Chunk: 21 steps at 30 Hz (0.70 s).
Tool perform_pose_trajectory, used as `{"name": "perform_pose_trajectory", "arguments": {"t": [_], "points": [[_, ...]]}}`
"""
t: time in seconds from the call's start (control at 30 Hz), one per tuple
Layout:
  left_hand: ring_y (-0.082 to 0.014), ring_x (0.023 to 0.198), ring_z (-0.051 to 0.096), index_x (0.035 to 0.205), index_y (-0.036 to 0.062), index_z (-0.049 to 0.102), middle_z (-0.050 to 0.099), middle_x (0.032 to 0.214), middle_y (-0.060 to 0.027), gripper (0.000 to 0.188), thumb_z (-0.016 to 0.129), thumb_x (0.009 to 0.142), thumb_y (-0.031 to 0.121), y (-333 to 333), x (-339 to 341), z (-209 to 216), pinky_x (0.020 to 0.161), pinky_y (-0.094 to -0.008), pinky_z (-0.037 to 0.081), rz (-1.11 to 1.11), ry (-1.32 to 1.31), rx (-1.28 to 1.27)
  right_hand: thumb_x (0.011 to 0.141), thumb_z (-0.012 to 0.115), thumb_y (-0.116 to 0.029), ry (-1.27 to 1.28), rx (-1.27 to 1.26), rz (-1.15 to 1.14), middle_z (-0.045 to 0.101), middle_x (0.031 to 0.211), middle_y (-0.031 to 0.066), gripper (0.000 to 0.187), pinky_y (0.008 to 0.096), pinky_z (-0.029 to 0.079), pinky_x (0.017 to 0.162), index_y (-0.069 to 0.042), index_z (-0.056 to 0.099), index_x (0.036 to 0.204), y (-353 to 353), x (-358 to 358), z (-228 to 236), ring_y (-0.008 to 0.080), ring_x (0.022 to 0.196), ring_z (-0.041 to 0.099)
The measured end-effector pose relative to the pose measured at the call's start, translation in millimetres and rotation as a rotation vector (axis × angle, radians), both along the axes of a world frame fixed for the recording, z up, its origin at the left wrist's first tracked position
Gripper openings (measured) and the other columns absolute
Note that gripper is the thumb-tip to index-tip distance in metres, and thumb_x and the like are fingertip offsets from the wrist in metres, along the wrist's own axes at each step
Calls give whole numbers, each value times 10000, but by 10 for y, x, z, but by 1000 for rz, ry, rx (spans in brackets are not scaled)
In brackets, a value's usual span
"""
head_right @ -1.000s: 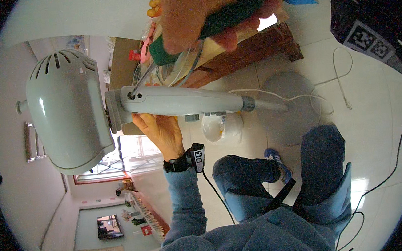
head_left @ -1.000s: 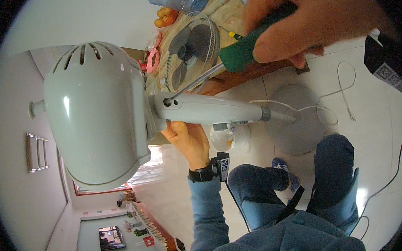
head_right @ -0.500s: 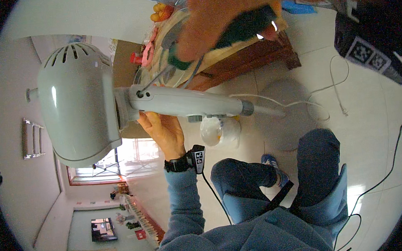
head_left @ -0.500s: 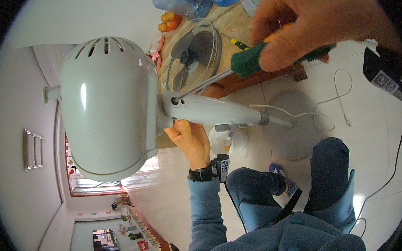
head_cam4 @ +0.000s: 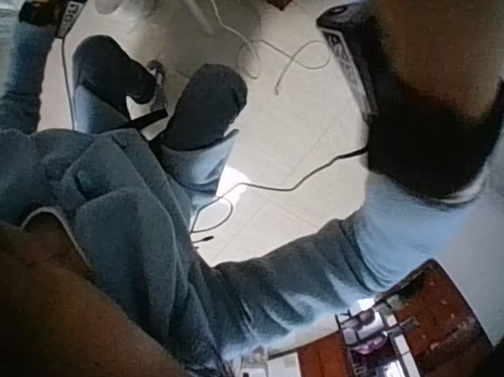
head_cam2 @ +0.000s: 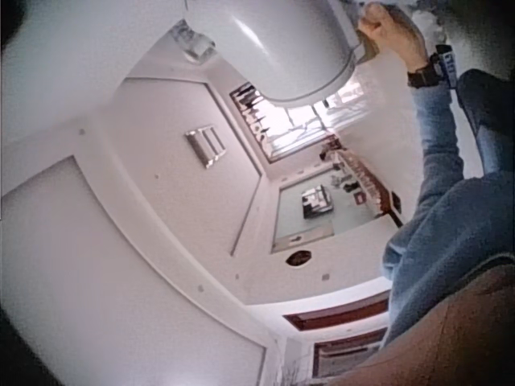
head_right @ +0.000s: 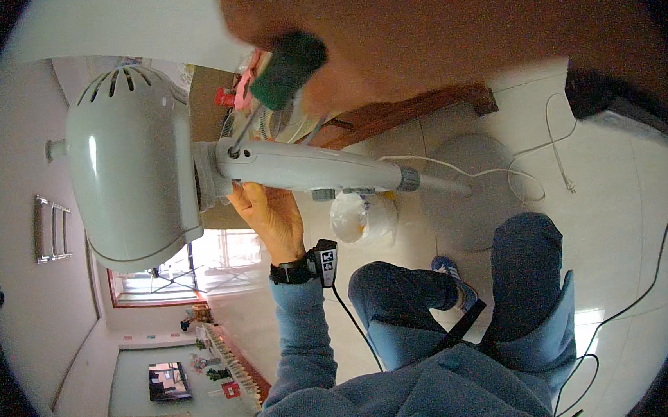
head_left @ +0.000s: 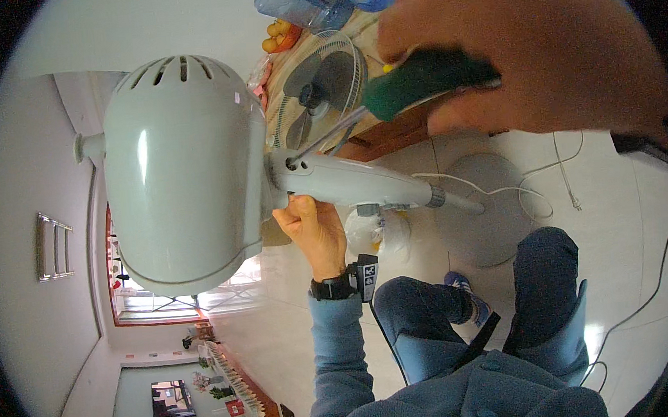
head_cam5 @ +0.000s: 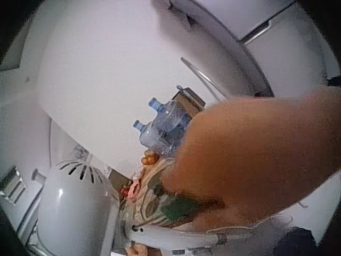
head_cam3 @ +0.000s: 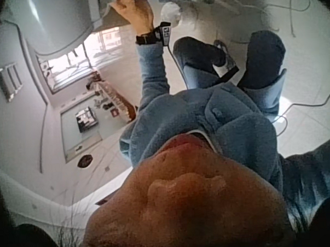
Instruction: The person assembles a white pedestal fan by attaching the rear motor housing to the neck and securing it with a screwdriver. They repeatedly tighten and loosen the screw while rotating the fan to access different angles.
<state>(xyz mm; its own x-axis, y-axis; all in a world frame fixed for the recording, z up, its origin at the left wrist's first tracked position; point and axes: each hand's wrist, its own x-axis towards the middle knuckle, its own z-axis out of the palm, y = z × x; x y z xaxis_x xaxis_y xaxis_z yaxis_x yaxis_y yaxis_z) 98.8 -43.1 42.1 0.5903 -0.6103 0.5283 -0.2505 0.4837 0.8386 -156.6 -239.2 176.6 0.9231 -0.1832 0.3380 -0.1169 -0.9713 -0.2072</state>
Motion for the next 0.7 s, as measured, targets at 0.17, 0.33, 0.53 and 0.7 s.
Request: {"name": "perform_pose_trajectory", "arguments": {"t": [0.17, 0.33, 0.53, 0.7], "points": [[-267, 1176, 496, 1325, 142, 392, 490, 1302, -87, 483, 609, 895, 172, -19, 7, 19, 1000, -443, 412, -39, -21, -24, 841, 649, -380, 409, 659, -79, 597, 906, 115, 361, 269, 454, 696, -31, 667, 932, -163, 118, 70, 153, 793, 572], [-263, 1167, 501, 1314, 137, 400, 493, 1295, -89, 468, 607, 895, 172, -16, 5, 4, 997, -442, 415, 54, 2, 10, 849, 638, -373, -98, -193, -27, 573, 1062, 163, 348, 258, 492, 706, -30, 648, 905, -67, 164, -212, 169, 830, 586], [-251, 1156, 512, 1275, 128, 437, 514, 1274, -83, 437, 624, 883, 170, 8, -21, 4, 987, -434, 423, -36, -8, -30, 857, 626, -367, -86, -107, -5, 582, 1008, 156, 342, 259, 494, 663, -28, 642, 895, -30, 132, -158, 165, 783, 590], [-165, 969, 534, 984, 112, 408, 537, 1015, -44, 258, 641, 875, 130, -36, -61, 41, 896, -371, 464, -7, 32, -90, 864, 616, -362, 271, 446, -56, 590, 964, 150, 337, 259, 496, 627, -26, 637, 887, -211, 162, -21, 161, 743, 594]]}}
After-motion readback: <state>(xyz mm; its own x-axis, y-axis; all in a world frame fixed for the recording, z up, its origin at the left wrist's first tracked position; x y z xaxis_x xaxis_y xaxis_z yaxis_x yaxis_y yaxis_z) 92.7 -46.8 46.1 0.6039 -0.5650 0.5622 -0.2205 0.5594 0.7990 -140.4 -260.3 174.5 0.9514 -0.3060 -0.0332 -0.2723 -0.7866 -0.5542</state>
